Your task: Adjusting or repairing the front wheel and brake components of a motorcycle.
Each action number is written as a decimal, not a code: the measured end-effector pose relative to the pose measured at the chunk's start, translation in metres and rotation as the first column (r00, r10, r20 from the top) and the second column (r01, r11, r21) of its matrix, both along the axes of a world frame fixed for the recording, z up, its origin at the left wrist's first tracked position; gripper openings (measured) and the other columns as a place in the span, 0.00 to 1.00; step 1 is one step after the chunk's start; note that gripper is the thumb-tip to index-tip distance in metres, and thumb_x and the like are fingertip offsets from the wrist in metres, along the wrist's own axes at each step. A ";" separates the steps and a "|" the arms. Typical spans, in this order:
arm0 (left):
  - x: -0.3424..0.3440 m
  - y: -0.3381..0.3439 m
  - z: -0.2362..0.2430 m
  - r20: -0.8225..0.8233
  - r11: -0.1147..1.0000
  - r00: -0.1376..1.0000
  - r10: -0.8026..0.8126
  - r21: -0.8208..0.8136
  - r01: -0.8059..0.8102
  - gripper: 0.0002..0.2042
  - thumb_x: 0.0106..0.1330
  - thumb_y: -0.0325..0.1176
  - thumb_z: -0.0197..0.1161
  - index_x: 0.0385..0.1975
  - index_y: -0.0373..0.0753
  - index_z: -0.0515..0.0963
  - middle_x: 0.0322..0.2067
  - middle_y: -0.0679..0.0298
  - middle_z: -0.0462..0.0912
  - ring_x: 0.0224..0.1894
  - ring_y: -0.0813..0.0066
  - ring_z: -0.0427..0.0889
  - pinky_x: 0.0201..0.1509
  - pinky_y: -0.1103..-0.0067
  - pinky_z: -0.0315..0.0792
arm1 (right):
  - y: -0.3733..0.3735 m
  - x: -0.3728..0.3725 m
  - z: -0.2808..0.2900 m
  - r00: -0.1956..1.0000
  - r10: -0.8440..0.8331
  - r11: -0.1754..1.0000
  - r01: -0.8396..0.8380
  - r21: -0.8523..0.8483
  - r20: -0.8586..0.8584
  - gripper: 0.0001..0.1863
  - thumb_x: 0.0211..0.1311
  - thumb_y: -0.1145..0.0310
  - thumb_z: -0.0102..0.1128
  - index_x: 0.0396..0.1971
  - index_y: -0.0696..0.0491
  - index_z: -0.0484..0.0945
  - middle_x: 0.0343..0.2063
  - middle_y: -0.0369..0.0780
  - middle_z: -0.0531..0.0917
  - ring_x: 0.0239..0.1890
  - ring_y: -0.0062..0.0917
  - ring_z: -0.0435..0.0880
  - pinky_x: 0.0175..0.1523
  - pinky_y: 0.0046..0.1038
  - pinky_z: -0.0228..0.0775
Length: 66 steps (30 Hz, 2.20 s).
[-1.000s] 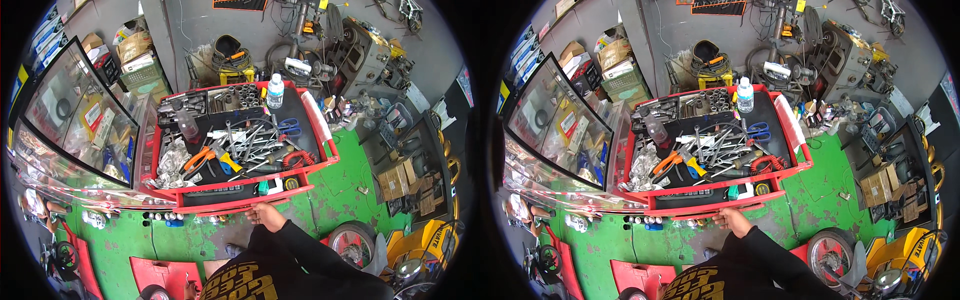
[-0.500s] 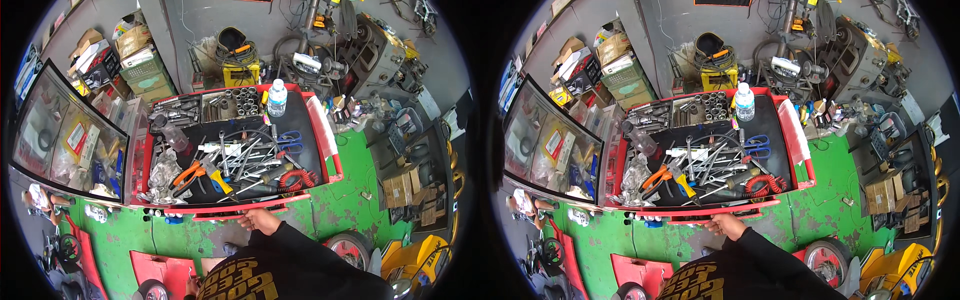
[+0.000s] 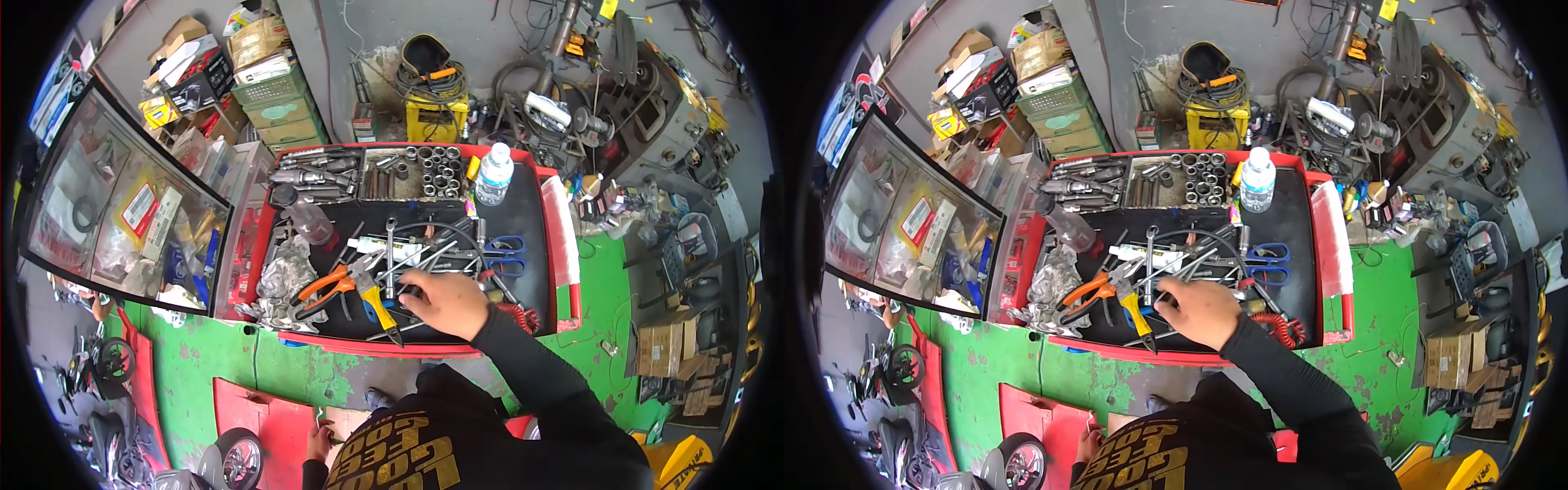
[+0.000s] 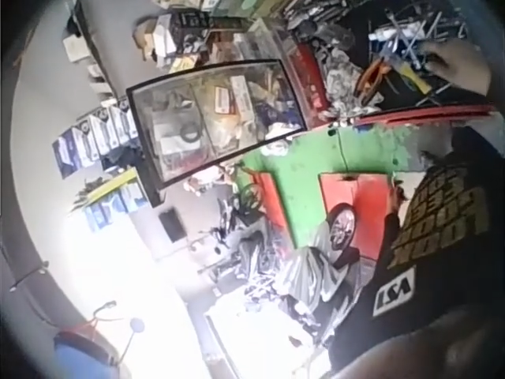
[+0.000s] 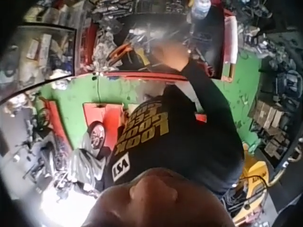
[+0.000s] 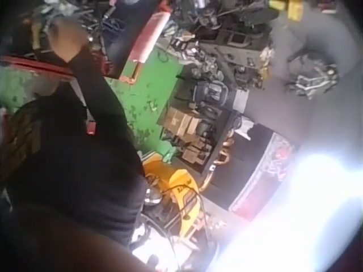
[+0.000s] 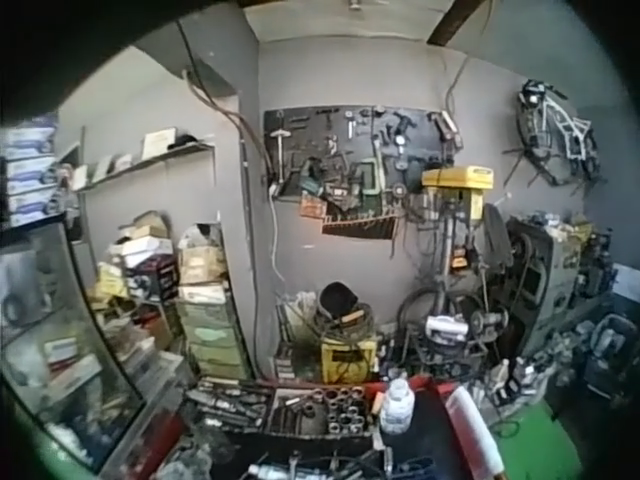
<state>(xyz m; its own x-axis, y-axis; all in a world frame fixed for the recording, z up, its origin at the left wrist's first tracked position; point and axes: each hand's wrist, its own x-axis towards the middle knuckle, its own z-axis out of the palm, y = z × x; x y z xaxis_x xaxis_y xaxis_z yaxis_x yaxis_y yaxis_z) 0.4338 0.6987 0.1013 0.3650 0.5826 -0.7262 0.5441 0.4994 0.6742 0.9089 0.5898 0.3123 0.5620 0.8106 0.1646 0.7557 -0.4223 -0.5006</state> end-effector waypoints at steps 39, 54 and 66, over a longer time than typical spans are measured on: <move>0.136 0.015 0.206 0.625 0.931 0.709 -0.326 0.344 0.124 0.09 0.67 0.23 0.50 0.41 0.33 0.78 0.22 0.64 0.73 0.18 0.78 0.67 0.21 0.84 0.60 | -0.032 -0.171 0.028 0.718 0.477 0.872 -0.461 0.167 -0.506 0.26 0.65 0.68 0.55 0.64 0.48 0.68 0.36 0.39 0.85 0.29 0.32 0.81 0.34 0.29 0.71; 0.097 0.023 0.150 0.481 0.909 0.845 0.235 0.199 -0.366 0.11 0.76 0.40 0.53 0.36 0.40 0.74 0.21 0.69 0.69 0.16 0.82 0.67 0.18 0.85 0.58 | -0.067 -0.059 0.036 0.985 0.105 0.963 -0.066 0.262 -0.135 0.12 0.59 0.72 0.64 0.44 0.52 0.82 0.36 0.39 0.86 0.30 0.32 0.81 0.40 0.31 0.72; 0.096 0.011 0.131 0.435 0.846 0.759 0.484 -0.012 -0.533 0.14 0.78 0.45 0.49 0.33 0.44 0.72 0.18 0.71 0.69 0.14 0.82 0.67 0.17 0.85 0.60 | -0.077 0.054 0.050 0.964 -0.179 0.964 0.132 0.230 0.197 0.07 0.55 0.73 0.65 0.34 0.53 0.85 0.32 0.37 0.84 0.35 0.32 0.76 0.44 0.31 0.68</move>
<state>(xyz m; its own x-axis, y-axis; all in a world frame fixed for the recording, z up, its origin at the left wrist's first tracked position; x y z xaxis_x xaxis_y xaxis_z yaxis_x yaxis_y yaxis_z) 0.5294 0.7093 0.2325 0.2380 0.8316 -0.5017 -0.1052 0.5356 0.8379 0.9626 0.5125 0.3626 0.6110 0.6483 0.4543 0.7882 -0.4445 -0.4257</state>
